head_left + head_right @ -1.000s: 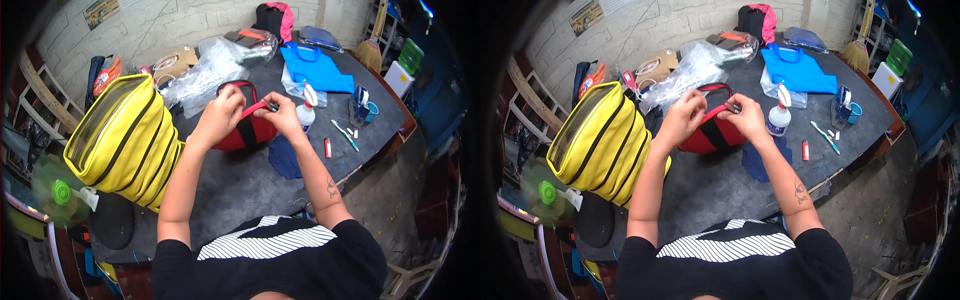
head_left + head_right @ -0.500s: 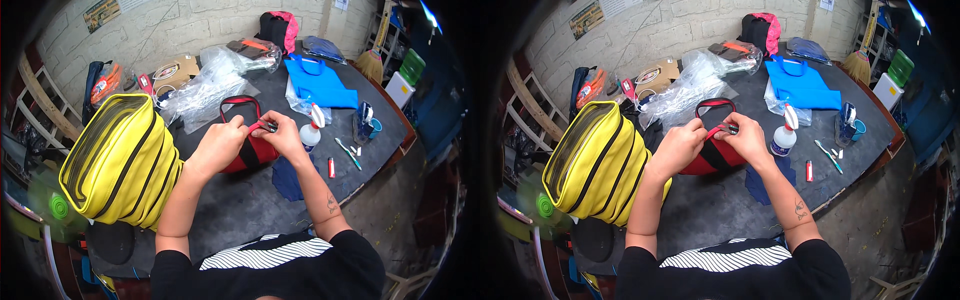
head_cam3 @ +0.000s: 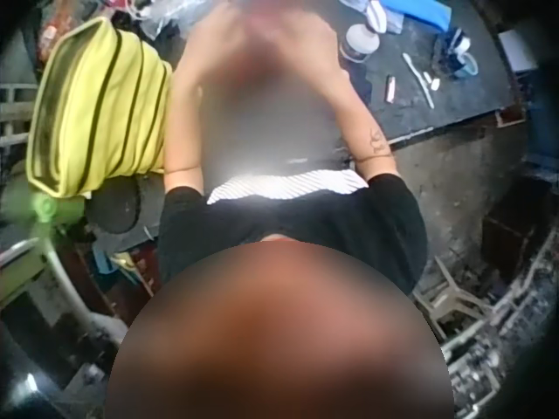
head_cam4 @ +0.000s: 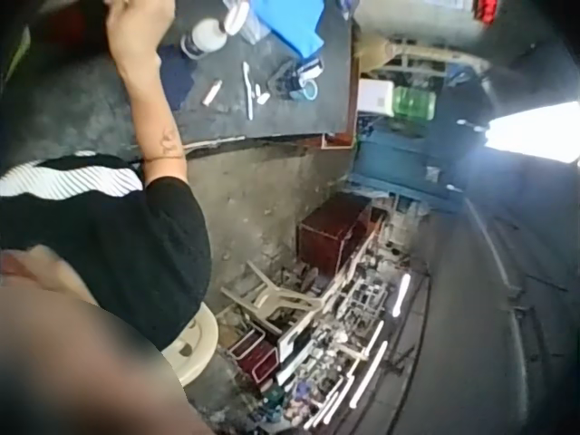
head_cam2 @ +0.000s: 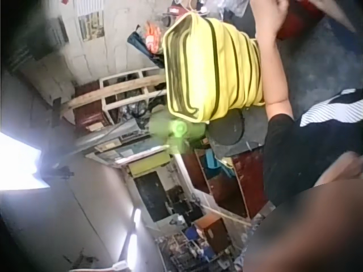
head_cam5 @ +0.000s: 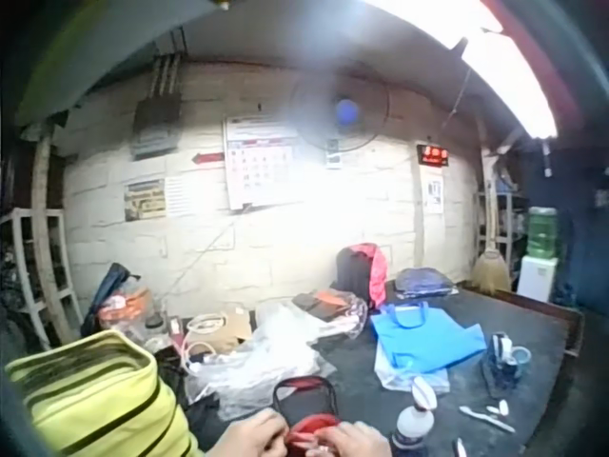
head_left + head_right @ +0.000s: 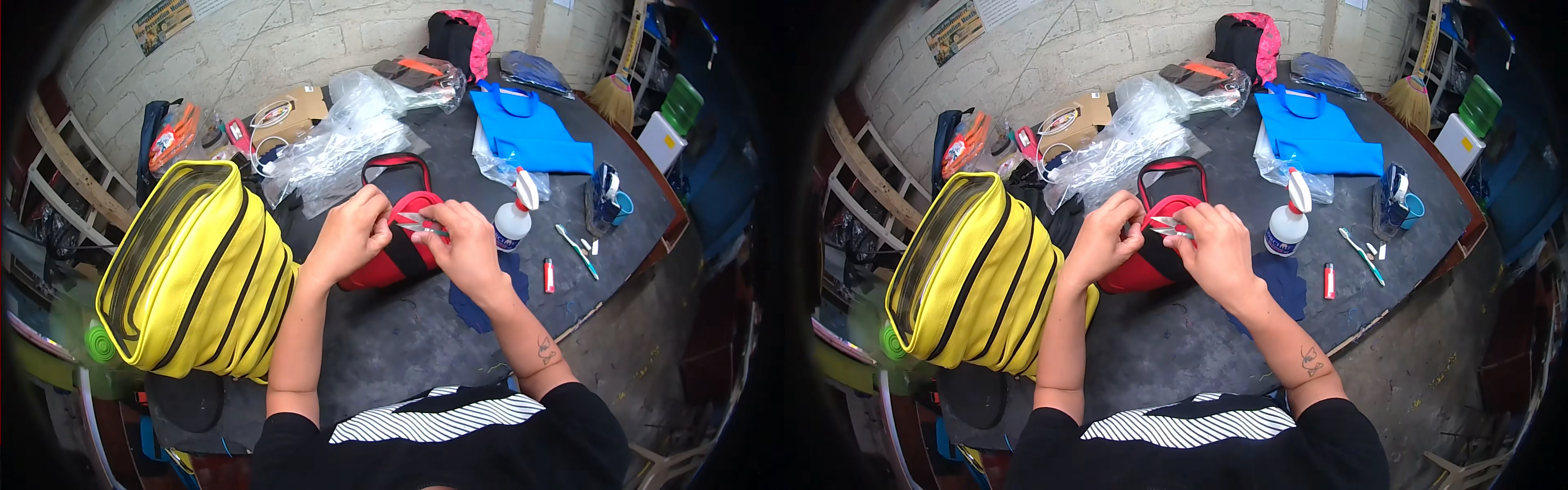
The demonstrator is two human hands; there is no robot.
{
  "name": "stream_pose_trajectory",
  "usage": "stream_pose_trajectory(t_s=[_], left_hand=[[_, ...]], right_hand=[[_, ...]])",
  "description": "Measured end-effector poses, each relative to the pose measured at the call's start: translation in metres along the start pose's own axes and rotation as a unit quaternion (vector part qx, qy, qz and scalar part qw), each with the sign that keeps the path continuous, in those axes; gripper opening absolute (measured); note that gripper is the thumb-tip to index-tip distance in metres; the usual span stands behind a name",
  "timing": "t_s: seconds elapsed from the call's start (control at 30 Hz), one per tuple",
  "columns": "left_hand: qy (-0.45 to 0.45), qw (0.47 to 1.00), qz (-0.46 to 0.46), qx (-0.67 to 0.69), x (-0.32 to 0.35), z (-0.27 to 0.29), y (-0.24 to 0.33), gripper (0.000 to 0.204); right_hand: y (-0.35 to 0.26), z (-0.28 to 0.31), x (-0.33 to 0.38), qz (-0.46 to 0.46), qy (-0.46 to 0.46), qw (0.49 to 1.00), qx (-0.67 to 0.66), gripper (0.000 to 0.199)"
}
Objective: Inspecting a small red bag for defects, checking the zipper, and using a lighter to burn off a loose thread.
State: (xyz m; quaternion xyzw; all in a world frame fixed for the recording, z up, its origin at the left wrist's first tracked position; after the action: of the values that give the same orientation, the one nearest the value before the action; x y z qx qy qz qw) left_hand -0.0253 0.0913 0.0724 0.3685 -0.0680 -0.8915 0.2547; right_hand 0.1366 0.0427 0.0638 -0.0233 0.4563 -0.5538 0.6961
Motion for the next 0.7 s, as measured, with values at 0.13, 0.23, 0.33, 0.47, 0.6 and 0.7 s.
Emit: stream_pose_trajectory(t_s=[0.13,0.23,0.33,0.47,0.6,0.7], left_hand=[[0.018,0.996,0.032,0.083,0.002,-0.004,0.002,0.013],[0.028,0.994,0.045,0.099,0.003,-0.005,0.001,0.013],[0.034,0.995,0.046,0.088,0.004,-0.006,0.003,0.013],[0.038,0.998,0.022,0.033,0.002,-0.008,0.006,0.014],[0.027,0.999,0.015,0.028,0.001,-0.008,0.007,0.014],[0.040,0.998,0.018,0.032,0.001,-0.007,0.007,0.014]], right_hand=[[-0.006,-0.003,0.003,0.021,0.013,0.999,0.041,0.026],[-0.011,-0.002,0.004,0.040,0.023,0.997,0.062,0.023],[-0.017,-0.002,0.005,0.052,0.032,0.994,0.092,0.021],[-0.025,-0.002,0.004,0.068,0.041,0.989,0.125,0.019],[-0.024,-0.001,0.002,0.072,0.033,0.988,0.131,0.016],[-0.013,-0.003,0.002,0.055,0.025,0.992,0.108,0.015]])
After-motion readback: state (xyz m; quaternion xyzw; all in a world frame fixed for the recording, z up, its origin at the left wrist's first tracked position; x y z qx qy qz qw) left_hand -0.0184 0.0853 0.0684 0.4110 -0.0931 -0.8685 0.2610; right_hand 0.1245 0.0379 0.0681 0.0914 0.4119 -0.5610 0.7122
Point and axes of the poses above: each hand's wrist, its own x-axis away from the middle knuckle, its own z-axis out of the back of the hand, y = z × x, the point moved 4 cm from there along -x, towards the middle knuckle, and after that the axes turned 9 degrees about -z, right-handed, at the moved point
